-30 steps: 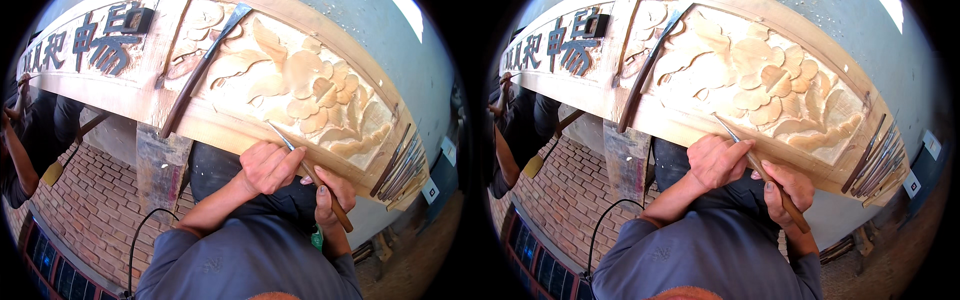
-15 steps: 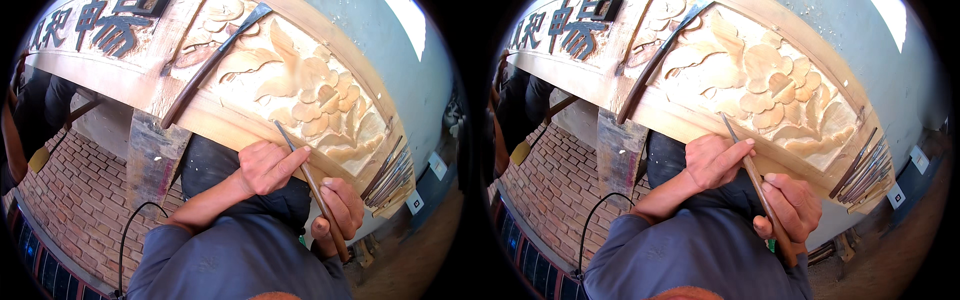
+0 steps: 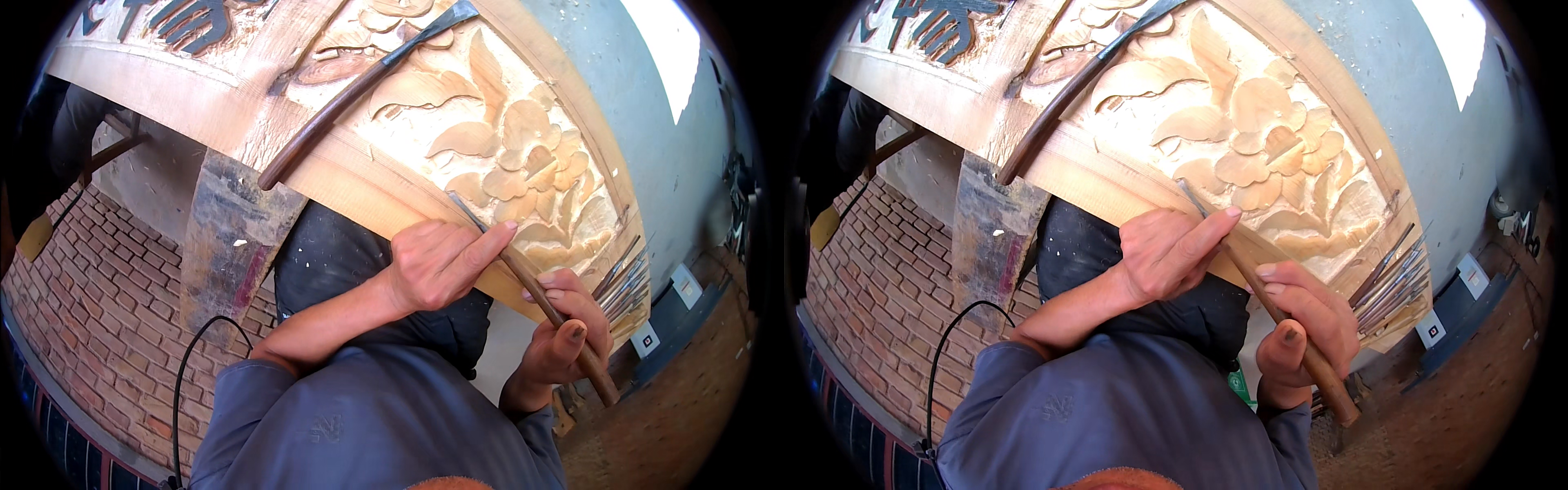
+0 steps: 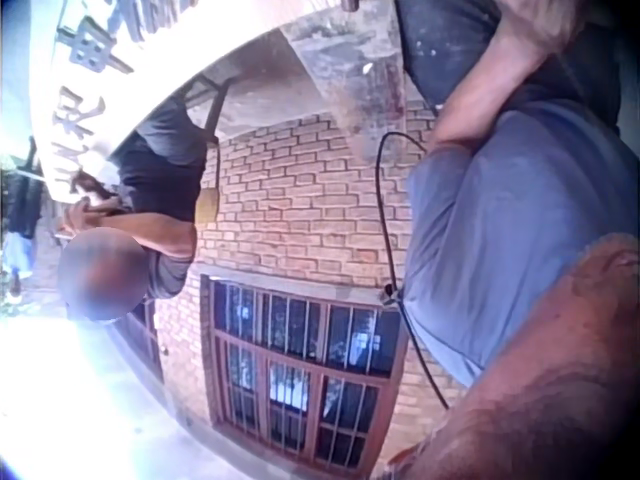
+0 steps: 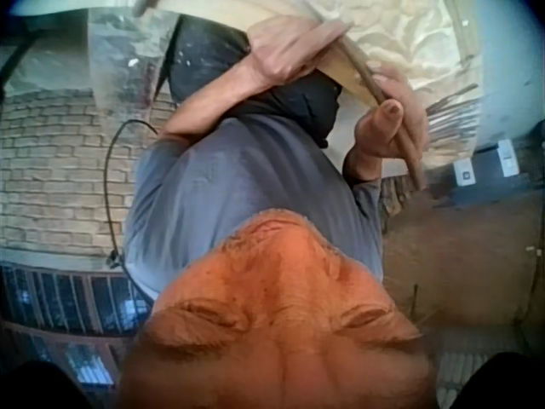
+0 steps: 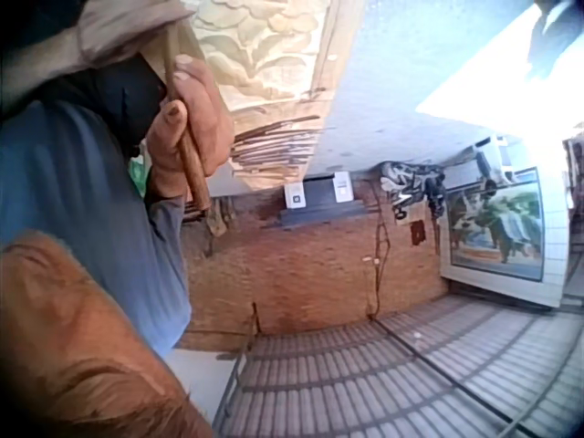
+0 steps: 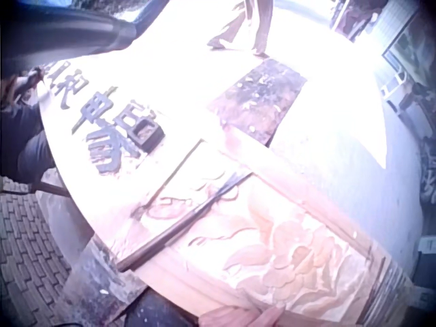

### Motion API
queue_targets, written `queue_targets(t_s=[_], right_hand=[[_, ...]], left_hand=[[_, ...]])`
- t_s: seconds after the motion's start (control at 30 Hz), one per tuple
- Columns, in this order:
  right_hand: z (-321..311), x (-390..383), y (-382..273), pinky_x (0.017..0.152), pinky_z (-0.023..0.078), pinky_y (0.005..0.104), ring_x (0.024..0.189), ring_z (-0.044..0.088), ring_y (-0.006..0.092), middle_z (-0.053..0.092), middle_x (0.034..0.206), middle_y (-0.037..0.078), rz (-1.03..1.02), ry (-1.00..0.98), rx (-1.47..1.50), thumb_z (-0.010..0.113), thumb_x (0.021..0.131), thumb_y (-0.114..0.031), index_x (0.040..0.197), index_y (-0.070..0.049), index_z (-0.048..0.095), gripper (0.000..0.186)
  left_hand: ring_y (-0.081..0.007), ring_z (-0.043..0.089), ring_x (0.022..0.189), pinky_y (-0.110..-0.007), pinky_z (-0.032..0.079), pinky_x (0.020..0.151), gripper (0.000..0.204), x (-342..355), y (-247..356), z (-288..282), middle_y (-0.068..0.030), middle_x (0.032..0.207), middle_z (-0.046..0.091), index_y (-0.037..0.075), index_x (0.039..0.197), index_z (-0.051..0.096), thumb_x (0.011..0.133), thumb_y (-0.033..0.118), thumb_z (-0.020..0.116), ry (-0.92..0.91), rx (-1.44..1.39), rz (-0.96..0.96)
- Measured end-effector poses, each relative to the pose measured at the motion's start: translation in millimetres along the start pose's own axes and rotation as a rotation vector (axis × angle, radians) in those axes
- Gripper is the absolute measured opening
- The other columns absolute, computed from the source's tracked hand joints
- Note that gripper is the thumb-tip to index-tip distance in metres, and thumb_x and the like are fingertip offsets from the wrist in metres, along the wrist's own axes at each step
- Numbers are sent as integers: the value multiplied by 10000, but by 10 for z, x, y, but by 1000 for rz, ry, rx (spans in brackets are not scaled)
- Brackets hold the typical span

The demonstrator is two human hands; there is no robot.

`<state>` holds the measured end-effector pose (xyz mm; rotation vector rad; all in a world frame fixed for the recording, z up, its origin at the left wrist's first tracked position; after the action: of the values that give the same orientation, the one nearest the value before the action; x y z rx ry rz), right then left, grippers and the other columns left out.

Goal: The person carves a floral design into a long wooden board using a chisel, periodically switching between different chisels and gouges from a rack.

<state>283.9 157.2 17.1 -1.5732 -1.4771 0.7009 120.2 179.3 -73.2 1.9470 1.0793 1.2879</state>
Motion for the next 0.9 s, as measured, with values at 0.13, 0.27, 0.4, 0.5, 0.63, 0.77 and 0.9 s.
queue_targets(t_s=[0.13, 0.27, 0.4, 0.5, 0.63, 0.77, 0.9], right_hand=[[-8, 13, 48, 670, 676, 406, 739, 812, 333, 801, 898, 257, -1, 12, -52, 579, 1186, -391, 1078, 29, 716, 455], [-25, 25, 68, 664, 675, 404, 729, 811, 332, 801, 895, 250, -4, 28, -19, 569, 1194, -379, 1101, 23, 718, 439], [5, 88, 28, 670, 677, 406, 741, 815, 335, 805, 893, 236, -6, 14, -22, 586, 1186, -365, 1104, 18, 722, 414], [53, 240, -129, 671, 670, 401, 742, 816, 333, 808, 887, 230, -56, -13, -61, 639, 1149, -296, 1056, 32, 748, 358], [311, 526, -493, 667, 638, 357, 740, 815, 309, 823, 910, 227, -75, -121, -193, 757, 1013, -104, 952, 63, 784, 180], [762, 805, -754, 679, 605, 339, 698, 775, 251, 782, 790, 162, -89, -307, -273, 772, 1002, -64, 940, 53, 779, 134], [1244, 941, -807, 597, 523, 363, 603, 686, 212, 658, 701, 81, -150, -595, -356, 768, 1011, -46, 920, 6, 750, 106]], left_hand=[[-177, 564, 525, -335, 436, 495, 547, -3, -14, -1, -20, 669, 573, -12, 1363, 791, 824, -21, 881, 6, 8, -2], [-174, 567, 523, -337, 434, 488, 556, 15, -10, 27, -21, 665, 571, -11, 1369, 787, 822, -22, 881, 24, -6, -12], [-183, 586, 525, -335, 451, 489, 540, 10, -29, -5, -28, 682, 608, -13, 1363, 788, 829, -38, 869, 34, -14, -32], [-209, 637, 549, -334, 496, 511, 510, -1, -51, -64, -46, 717, 663, -16, 1346, 789, 841, -63, 846, 98, -45, -50], [-227, 683, 579, -341, 538, 539, 446, 22, -70, -123, -70, 741, 695, -17, 1297, 791, 857, -80, 828, 185, -108, -91], [-287, 771, 679, -361, 589, 589, 292, 60, -128, -224, -132, 858, 775, -36, 1214, 768, 927, -68, 808, 167, -162, -236], [-309, 766, 688, -374, 593, 609, 222, 27, -278, -222, -146, 841, 746, -44, 1175, 759, 973, 35, 805, 226, -290, -396]])
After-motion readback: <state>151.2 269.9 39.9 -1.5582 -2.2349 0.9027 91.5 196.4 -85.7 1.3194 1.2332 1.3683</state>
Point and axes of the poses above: each hand's wrist, its own x-axis towards the middle knuckle, its own z-axis out of the palm, y = z × x, the point moved 9 cm from there along x, towards the middle knuckle
